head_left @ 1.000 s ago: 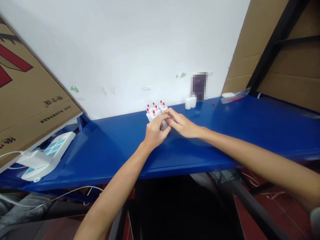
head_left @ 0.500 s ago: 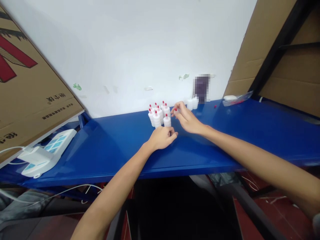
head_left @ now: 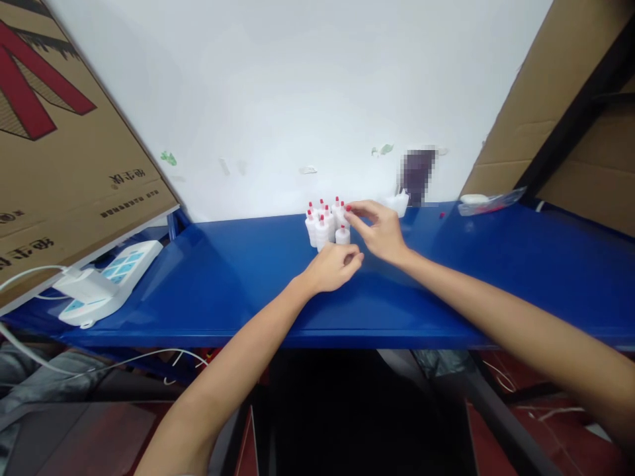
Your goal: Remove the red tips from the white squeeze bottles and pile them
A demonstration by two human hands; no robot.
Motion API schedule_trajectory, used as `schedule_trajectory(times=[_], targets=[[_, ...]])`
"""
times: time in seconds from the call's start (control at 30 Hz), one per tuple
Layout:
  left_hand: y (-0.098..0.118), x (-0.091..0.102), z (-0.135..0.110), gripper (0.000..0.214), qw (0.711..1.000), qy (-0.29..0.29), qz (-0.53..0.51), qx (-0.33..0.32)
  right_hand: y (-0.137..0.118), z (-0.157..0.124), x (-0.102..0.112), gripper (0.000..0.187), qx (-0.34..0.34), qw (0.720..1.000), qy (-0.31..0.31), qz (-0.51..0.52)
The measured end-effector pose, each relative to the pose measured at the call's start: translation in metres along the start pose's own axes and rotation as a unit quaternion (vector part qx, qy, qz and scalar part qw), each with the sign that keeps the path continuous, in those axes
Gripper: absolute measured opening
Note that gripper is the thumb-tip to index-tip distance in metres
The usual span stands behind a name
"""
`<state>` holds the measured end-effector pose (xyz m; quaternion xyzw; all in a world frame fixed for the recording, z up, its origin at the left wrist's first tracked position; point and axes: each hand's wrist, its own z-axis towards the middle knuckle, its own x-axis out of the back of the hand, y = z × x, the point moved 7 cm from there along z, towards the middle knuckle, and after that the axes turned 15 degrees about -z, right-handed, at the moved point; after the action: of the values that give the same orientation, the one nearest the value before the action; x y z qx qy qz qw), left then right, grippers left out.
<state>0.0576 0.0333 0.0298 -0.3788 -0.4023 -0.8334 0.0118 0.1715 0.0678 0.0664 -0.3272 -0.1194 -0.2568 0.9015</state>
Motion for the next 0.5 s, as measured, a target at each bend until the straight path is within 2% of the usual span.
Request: schedule_trajectory(times=[0.13,0.23,0.3,0.4,0.5], targets=[[0.003,-0.009,-0.003,0.023,0.993,-0.045,0.074,-0.073,0.011,-0.007,-0.016,0.026,-0.03,0.998,-0.062,-0.01],[-0.001,-0.008,-0.003,0.024,0.993,-0.035,0.094,-0.068,0.008,-0.007,-0.018,0.026,-0.034,0.996,-0.08,-0.023],[-0.006,-0.005,-0.003,0.024,0.993,-0.028,0.104,-0.055,0.005,-0.003,-0.011,0.027,-0.028,0.997,-0.069,-0.036],[-0.012,-0.002,-0.002,0.027,0.993,-0.015,0.109,-0.044,0.008,0.006,0.01,0.026,-0.008,0.995,-0.018,-0.093],[-0.019,0.002,-0.001,0.033,0.994,0.001,0.102,-0.027,0.033,0.013,0.033,0.04,0.004,0.981,0.027,-0.192]])
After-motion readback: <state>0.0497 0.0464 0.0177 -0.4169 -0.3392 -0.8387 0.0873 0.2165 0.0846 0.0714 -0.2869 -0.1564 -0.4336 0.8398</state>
